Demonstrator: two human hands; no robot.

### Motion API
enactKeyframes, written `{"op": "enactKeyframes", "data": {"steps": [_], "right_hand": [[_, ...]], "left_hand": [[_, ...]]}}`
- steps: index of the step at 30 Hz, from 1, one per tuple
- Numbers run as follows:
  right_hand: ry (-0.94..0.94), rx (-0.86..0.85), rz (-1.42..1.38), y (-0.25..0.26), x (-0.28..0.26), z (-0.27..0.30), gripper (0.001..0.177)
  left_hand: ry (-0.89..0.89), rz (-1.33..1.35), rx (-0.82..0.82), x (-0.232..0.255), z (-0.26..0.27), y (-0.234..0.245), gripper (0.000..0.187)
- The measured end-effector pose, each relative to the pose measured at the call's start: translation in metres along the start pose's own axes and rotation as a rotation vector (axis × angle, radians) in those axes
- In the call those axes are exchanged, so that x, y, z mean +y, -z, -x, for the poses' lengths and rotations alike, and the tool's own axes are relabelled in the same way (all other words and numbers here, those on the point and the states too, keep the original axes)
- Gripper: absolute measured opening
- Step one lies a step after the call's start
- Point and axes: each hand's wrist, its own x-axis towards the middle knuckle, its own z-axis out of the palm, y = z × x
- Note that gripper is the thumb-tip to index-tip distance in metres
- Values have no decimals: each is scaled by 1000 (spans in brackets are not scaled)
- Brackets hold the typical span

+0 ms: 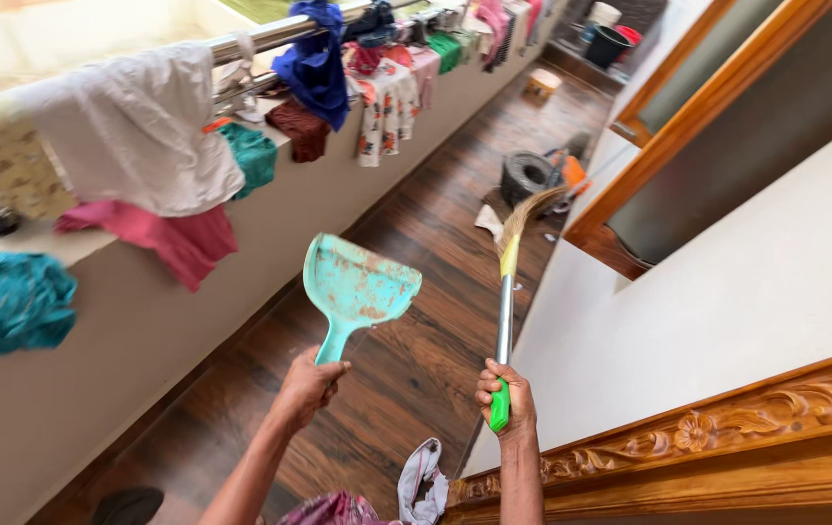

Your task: The person sweeps a balcony floor using a broom and collects debris into a dustpan while moving past various items including buckets and hanging clothes.

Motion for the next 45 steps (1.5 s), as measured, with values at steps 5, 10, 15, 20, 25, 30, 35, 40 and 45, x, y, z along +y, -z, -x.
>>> {"op": "enactKeyframes", "data": {"steps": [5, 10, 15, 20, 25, 30, 35, 40, 45], "right_hand": [[63, 68, -43, -15, 12, 11, 19], [130, 104, 25, -3, 15, -15, 26], [73, 222, 26, 10, 8, -77, 28], [84, 234, -7, 9, -11, -154, 33], [89, 290, 58, -5, -40, -218, 37], [74, 284, 38, -19, -76, -269, 35], [64, 262, 43, -31, -95, -317, 34], [78, 251, 27, -30, -122, -373, 34], [55, 282, 76, -28, -162, -457, 35]], "left_hand": [[42, -68, -113, 64, -34, 0, 21], [54, -90, -184, 80, -90, -4, 23], [106, -77, -233, 82, -166, -11, 22], [163, -133, -217, 111, -241, -37, 27], [197, -152, -201, 138, -318, -71, 35], [163, -141, -212, 150, -378, -93, 37], [217, -137, -218, 163, -435, -117, 39], [223, -126, -279, 167, -515, -143, 40], [165, -184, -332, 187, -616, -171, 27]]}}
